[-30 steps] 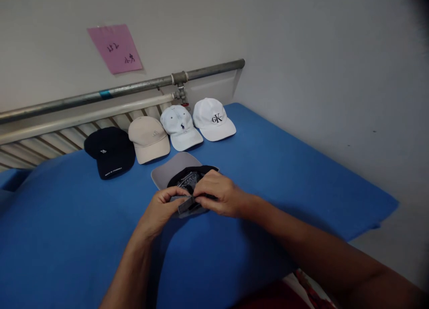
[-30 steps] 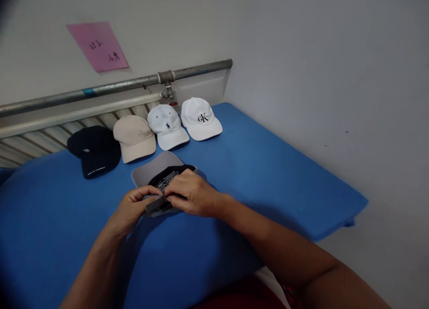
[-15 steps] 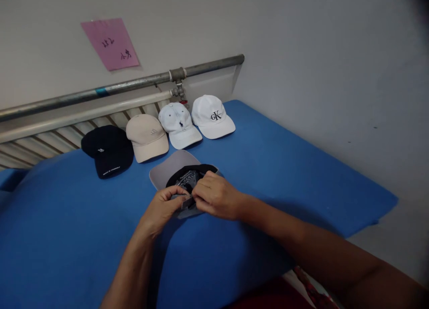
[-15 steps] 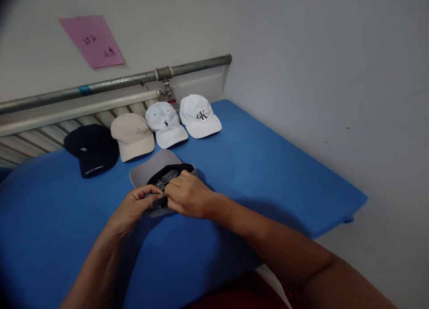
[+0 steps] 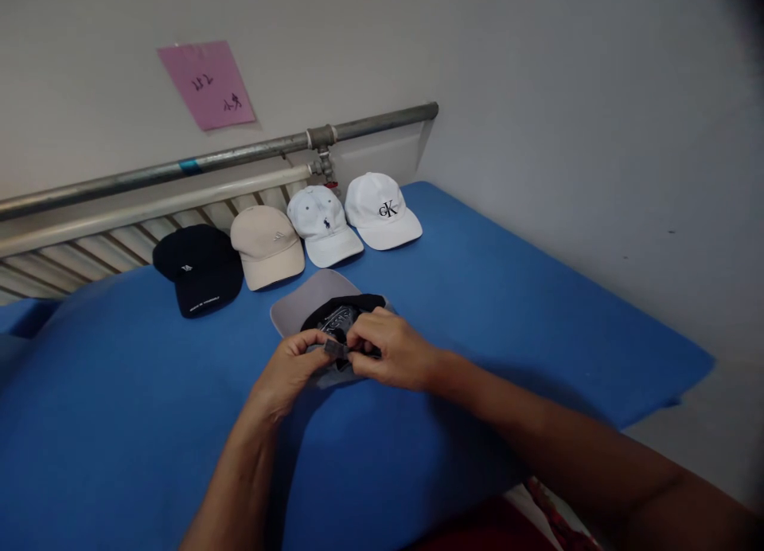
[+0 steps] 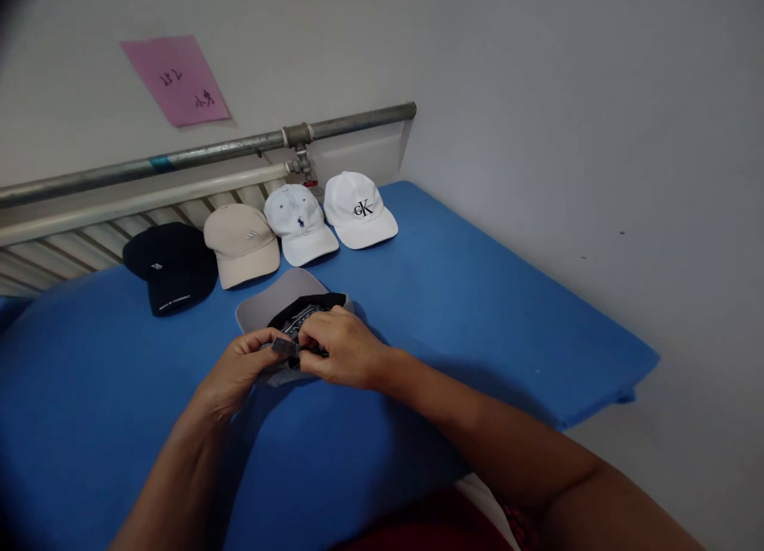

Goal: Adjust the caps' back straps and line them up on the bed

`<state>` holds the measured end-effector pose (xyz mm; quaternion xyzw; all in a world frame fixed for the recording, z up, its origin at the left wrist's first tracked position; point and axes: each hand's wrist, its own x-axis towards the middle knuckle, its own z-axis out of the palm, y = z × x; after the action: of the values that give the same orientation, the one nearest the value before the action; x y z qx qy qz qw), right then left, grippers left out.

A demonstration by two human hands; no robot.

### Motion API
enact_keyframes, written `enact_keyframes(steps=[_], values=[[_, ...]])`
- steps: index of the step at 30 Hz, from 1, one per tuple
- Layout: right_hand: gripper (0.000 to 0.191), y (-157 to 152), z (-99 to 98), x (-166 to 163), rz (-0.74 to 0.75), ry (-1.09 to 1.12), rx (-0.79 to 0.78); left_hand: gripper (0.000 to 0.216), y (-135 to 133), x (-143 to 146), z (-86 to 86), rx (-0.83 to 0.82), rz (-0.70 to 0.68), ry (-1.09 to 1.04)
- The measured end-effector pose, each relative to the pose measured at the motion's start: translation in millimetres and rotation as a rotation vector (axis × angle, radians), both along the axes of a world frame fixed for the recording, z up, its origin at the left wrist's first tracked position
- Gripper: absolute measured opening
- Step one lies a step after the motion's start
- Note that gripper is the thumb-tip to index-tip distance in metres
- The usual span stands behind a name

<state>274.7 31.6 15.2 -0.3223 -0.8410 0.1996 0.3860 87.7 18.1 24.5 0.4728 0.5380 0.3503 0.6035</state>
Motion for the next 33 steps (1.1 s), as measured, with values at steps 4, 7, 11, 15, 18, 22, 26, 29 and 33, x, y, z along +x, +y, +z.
enact_keyframes(steps=[4, 7, 11, 15, 18, 22, 26, 29, 33], values=[[0.009, -2, -1.2, -5, -0.027, -0.023, -0.031, 0.017, 0, 1, 1.6, -0.01, -0.012, 0.036], [0.009, -1, -1.4, -6, -0.026, -0.056, -0.068, 0.016, 1, 2, 3.0, -0.026, -0.032, 0.071], [0.01, 5, 1.2, -1, -0.022, -0.074, -0.248, 0.013, 1, 1, 2.3, -0.027, -0.047, 0.065], [0.008, 6, 2.6, 2, 0.011, -0.016, -0.491, 0.01, 2, -1, -0.2, -0.024, -0.027, 0.031], [0.008, 4, 0.5, 0, 0.035, 0.046, -0.45, 0.011, 2, -2, -0.2, -0.03, -0.04, 0.04], [0.01, 4, -2.9, -2, 0.037, 0.038, -0.316, 0.013, 1, -2, 0.6, -0.044, -0.054, 0.072], [0.009, 7, -2.7, 1, 0.05, 0.08, -0.427, 0.014, 2, -4, -1.4, -0.04, -0.06, 0.046], [0.008, 7, -2.1, 0, 0.057, 0.101, -0.52, 0.014, 3, -4, -3.1, -0.046, -0.06, 0.028], [0.009, 5, -3.1, -3, 0.071, 0.137, -0.488, 0.014, 3, -4, -2.9, -0.04, -0.072, 0.055]])
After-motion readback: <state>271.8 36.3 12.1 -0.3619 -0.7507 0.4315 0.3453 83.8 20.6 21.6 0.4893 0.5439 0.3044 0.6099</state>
